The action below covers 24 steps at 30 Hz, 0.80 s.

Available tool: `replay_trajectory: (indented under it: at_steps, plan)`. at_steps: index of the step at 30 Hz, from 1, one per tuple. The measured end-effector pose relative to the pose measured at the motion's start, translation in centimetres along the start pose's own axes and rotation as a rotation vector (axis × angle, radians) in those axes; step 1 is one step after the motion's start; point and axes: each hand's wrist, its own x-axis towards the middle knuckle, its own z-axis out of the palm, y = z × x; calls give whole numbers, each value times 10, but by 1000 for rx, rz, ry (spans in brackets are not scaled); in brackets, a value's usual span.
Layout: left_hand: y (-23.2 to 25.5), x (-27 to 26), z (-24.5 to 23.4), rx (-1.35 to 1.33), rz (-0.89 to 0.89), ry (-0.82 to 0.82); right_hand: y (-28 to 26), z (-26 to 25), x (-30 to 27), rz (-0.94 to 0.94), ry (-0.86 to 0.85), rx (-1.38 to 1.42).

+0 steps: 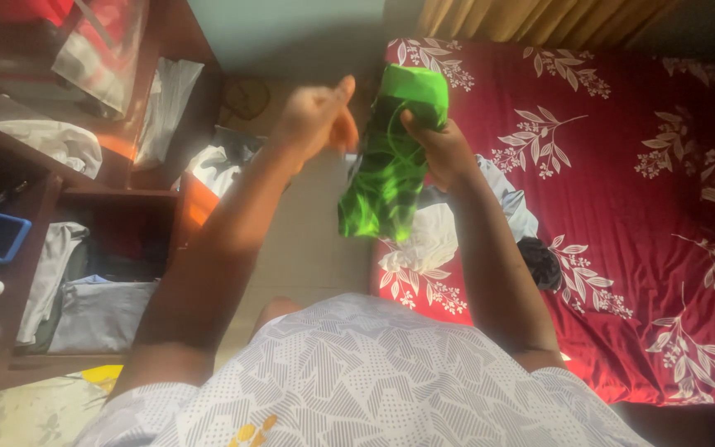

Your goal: The person folds a light gray t-shirt on a bed, then places it into a dresser drawer. They repeat the process with a dark blue garment and a green garment, folding each and placing them into the same drawer.

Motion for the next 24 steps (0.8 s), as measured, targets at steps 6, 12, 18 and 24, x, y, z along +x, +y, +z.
replay_trajectory:
  at_steps: [6,12,18,24]
  plan:
    - [-40,-35,30,-741,-529,-512,10,12,-8,-183,-59,-170]
    - [-81,-9,31,-1316,-262,-474,41,23,-33,-328,-367,-522]
    - [-102,-5,24,-1174,-235,-447,44,33,-58,93,-342,-657]
    - [-72,-18,31,-1293,-188,-530,35,30,-57,74,-314,-561]
